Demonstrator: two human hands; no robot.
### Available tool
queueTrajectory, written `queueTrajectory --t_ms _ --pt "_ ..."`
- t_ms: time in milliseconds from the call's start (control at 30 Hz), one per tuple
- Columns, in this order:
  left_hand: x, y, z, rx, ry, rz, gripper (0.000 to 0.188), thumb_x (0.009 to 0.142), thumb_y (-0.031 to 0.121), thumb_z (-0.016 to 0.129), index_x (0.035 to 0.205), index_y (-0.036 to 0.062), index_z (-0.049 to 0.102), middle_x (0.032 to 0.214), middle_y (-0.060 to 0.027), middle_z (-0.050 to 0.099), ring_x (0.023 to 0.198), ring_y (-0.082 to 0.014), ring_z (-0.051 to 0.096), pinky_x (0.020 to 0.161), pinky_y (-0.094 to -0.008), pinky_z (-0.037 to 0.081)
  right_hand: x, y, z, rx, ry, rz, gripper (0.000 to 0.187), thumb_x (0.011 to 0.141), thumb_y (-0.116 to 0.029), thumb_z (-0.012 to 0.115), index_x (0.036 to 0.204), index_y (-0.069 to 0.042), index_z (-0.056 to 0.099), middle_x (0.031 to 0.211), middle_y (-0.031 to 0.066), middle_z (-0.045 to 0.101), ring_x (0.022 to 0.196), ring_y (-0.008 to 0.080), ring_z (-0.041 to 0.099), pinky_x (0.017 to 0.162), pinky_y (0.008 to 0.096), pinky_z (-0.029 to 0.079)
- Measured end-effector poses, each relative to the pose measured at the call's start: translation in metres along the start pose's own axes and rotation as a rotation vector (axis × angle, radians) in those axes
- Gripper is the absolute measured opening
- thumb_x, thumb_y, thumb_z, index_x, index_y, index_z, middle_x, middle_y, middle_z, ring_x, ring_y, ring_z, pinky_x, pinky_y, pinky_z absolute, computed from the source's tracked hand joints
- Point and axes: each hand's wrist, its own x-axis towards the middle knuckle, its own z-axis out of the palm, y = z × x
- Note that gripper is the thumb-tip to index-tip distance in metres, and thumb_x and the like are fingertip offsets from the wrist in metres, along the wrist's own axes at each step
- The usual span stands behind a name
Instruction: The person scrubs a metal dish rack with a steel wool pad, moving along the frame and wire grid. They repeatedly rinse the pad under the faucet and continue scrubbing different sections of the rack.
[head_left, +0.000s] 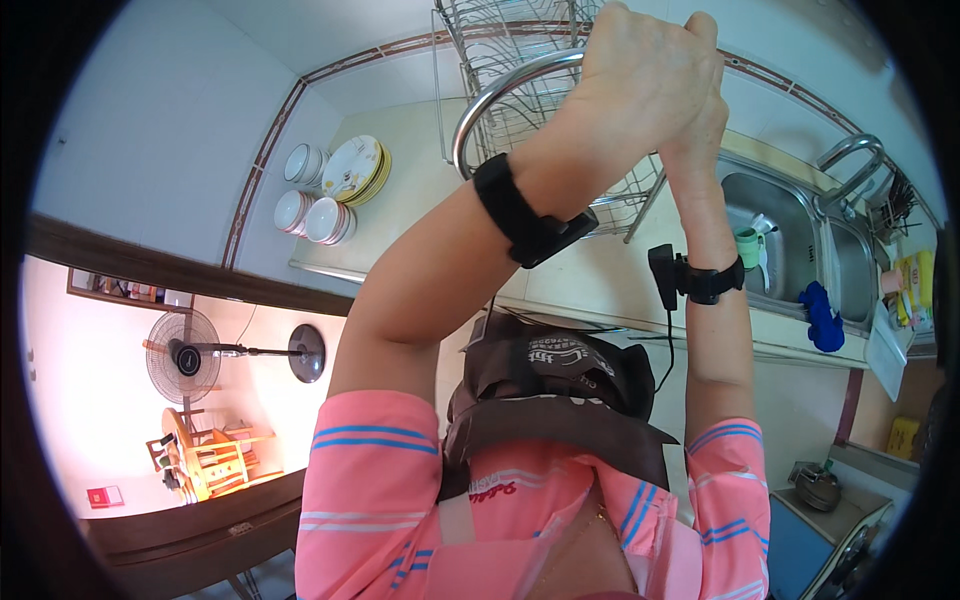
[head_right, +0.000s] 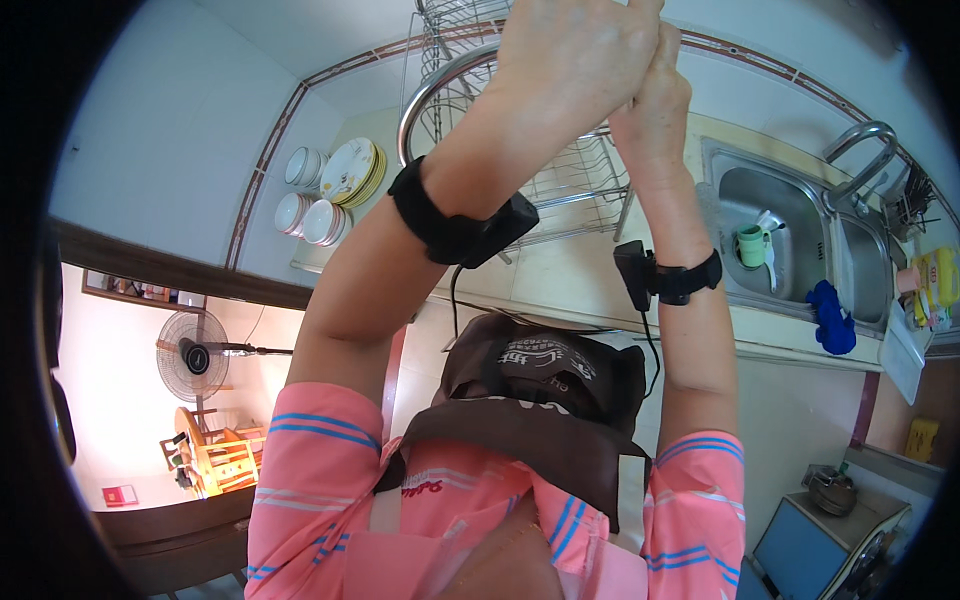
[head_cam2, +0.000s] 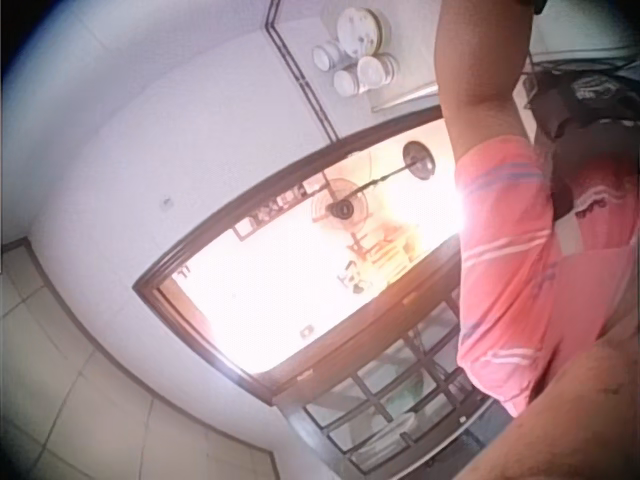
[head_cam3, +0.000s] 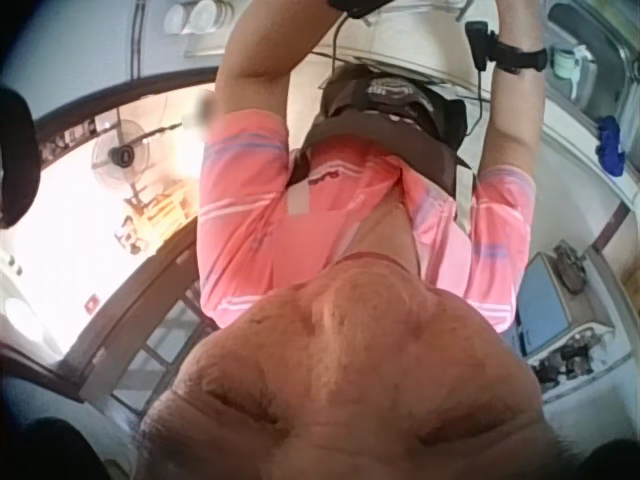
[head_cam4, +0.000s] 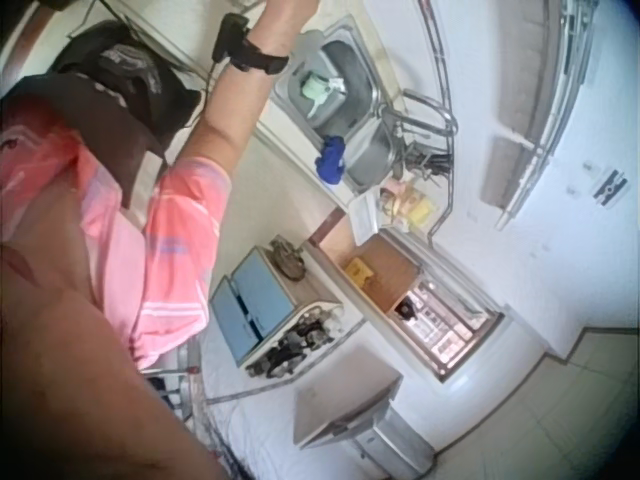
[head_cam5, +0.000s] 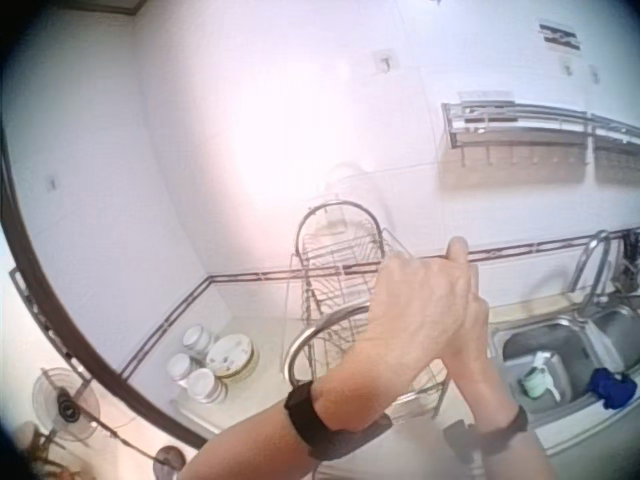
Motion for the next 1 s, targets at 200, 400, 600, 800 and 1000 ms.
queueTrajectory --t_ms 200,400,600,800,1000 --pt "-0.063 -0.052 -0.027 -0.237 0.026 -0.433 0.017 0.103 0.026 0.051 0.108 0.0101 0.054 0.069 -0.0171 0.069 0.064 -0.0393 0.071 0.061 -0.0535 0.054 0.003 0.002 0.002 0.101 0.067 0.057 0.026 0.095 0.0 0.059 0.121 -0.005 0.058 0.097 0.009 0.07 0.072 0.0201 0.068 0.065 0.0283 0.05" --pt "-0.136 -0.062 -0.002 -0.692 0.581 -0.468 0.018 0.11 0.017 0.05 0.097 0.0044 0.054 0.069 -0.005 0.055 0.059 -0.0141 0.05 0.057 -0.0294 0.042 0.006 0.009 0.006 0.172 0.079 0.114 0.021 0.097 0.002 0.055 0.117 -0.005 0.06 0.08 0.0012 0.06 0.064 0.0061 0.048 0.059 0.0229 0.04" --pt "-0.173 -0.06 0.019 -0.819 0.577 -0.495 0.012 0.099 0.013 0.065 0.095 0.007 0.056 0.066 -0.0066 0.059 0.056 -0.0275 0.057 0.057 -0.0391 0.046 0.016 0.025 0.018 0.206 0.081 0.052 0.023 0.097 0.003 0.054 0.115 -0.008 0.061 0.077 0.0023 0.061 0.057 0.011 0.051 0.057 0.0254 0.042" --pt "-0.168 -0.063 0.034 -0.896 0.635 -0.113 0.019 0.097 0.01 0.065 0.108 0.0063 0.05 0.091 -0.0093 0.06 0.068 -0.025 0.056 0.065 -0.036 0.046 0.036 0.068 0.014 0.178 0.05 0.118 0.021 0.096 0.003 0.056 0.113 -0.008 0.062 0.078 -0.0021 0.057 0.059 0.0048 0.04 0.058 0.0227 0.039" --pt "-0.162 -0.014 0.044 -1.595 0.418 -0.481 0.014 0.103 0.009 0.058 0.113 0.0041 0.048 0.087 -0.008 0.056 0.071 -0.0166 0.056 0.067 -0.0309 0.047 0.089 0.073 -0.037 -0.157 -0.236 0.505 0.041 0.106 -0.028 0.059 0.14 -0.006 0.053 0.101 0.0064 0.063 0.097 0.0165 0.062 0.094 0.0345 0.048"
